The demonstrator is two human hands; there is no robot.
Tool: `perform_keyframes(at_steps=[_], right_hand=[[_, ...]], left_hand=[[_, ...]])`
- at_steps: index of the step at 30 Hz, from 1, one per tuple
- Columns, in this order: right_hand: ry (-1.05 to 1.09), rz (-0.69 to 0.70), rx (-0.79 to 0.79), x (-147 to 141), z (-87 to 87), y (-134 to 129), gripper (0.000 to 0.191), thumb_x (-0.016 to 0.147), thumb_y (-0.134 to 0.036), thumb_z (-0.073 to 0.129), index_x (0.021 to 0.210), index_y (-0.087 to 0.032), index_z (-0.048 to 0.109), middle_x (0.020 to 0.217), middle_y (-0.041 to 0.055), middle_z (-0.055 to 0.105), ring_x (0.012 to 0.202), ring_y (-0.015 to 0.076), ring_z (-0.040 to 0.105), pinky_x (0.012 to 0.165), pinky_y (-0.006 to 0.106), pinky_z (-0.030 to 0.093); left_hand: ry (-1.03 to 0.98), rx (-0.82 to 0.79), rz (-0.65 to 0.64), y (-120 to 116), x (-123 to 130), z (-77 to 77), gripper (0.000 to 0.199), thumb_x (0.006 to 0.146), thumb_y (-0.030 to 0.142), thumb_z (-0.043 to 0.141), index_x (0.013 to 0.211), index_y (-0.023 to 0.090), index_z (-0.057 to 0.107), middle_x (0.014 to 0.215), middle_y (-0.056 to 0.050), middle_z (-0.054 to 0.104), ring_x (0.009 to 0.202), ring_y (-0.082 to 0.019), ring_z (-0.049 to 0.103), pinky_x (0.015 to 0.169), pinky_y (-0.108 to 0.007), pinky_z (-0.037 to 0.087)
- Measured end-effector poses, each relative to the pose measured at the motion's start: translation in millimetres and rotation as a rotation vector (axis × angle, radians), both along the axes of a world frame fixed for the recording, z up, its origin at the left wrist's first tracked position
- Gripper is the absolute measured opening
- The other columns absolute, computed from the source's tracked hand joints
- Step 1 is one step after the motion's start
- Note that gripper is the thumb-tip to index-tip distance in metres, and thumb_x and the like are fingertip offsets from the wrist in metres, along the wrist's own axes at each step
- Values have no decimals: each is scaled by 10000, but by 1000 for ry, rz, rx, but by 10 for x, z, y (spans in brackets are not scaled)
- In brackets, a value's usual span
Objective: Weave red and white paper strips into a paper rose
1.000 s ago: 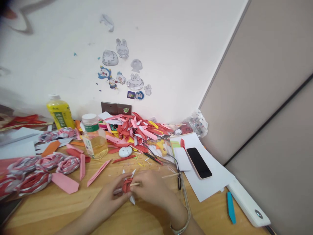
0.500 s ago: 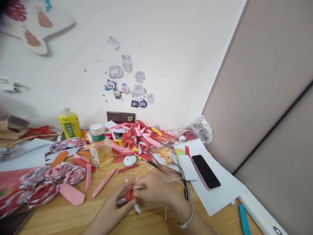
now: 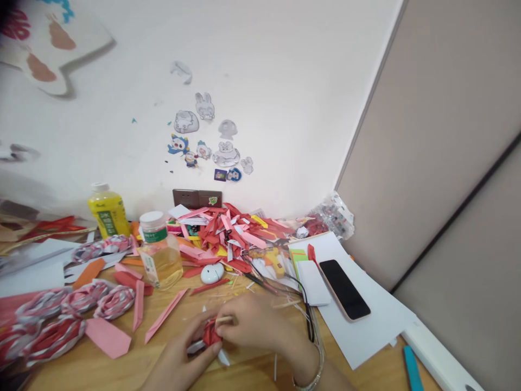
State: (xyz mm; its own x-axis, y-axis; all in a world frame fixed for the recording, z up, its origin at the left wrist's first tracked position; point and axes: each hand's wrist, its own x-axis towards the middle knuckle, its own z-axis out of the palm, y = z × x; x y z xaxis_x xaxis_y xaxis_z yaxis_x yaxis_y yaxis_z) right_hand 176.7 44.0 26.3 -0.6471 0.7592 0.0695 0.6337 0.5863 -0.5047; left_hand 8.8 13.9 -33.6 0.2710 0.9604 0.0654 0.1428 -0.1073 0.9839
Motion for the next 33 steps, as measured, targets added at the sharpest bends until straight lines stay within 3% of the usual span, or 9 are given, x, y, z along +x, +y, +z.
perform_keyframes(at_steps=[11, 16, 23, 27, 33], right_hand=[[-106, 28, 197, -31, -43, -30, 163, 790, -159, 517, 668, -166, 625, 666, -16, 627, 582, 101, 475, 539, 223, 254], [-161, 31, 263, -54, -45, -44, 160, 810, -168, 493, 721, -165, 625, 705, 17, 640, 619, 125, 503, 554, 229, 276], [-207, 23, 278, -42, -157, 24, 136, 805, -226, 523, 775, -176, 647, 716, 32, 646, 621, 142, 525, 561, 230, 316], [-212, -22, 271, -32, -148, 15, 164, 821, -267, 520, 768, -183, 650, 690, 21, 648, 599, 139, 524, 522, 233, 286], [-209, 26, 278, -5, -121, 10, 149, 815, -275, 535, 752, -194, 644, 723, -4, 667, 621, 129, 546, 508, 238, 259]], left_hand=[[-16, -30, 16, -10, 14, 35, 380, 698, 299, 614, 1062, 204, 558, 1084, -73, 683, 1041, -242, 615, 849, -309, 518], [-21, -1, 26, 1, 0, -9, 376, 711, 309, 613, 1068, 201, 559, 1104, -73, 676, 1049, -244, 612, 857, -307, 516], [-36, -9, -3, 25, 6, -56, 366, 737, 303, 599, 1084, 202, 542, 1110, -75, 674, 1082, -252, 591, 869, -316, 510], [-35, -27, -17, 1, 9, -4, 385, 730, 276, 596, 1101, 194, 528, 1100, -84, 677, 1069, -250, 599, 856, -311, 512], [-11, -15, -32, -24, 10, 30, 367, 732, 237, 584, 1093, 196, 532, 1118, -82, 666, 1035, -232, 617, 861, -305, 503]])
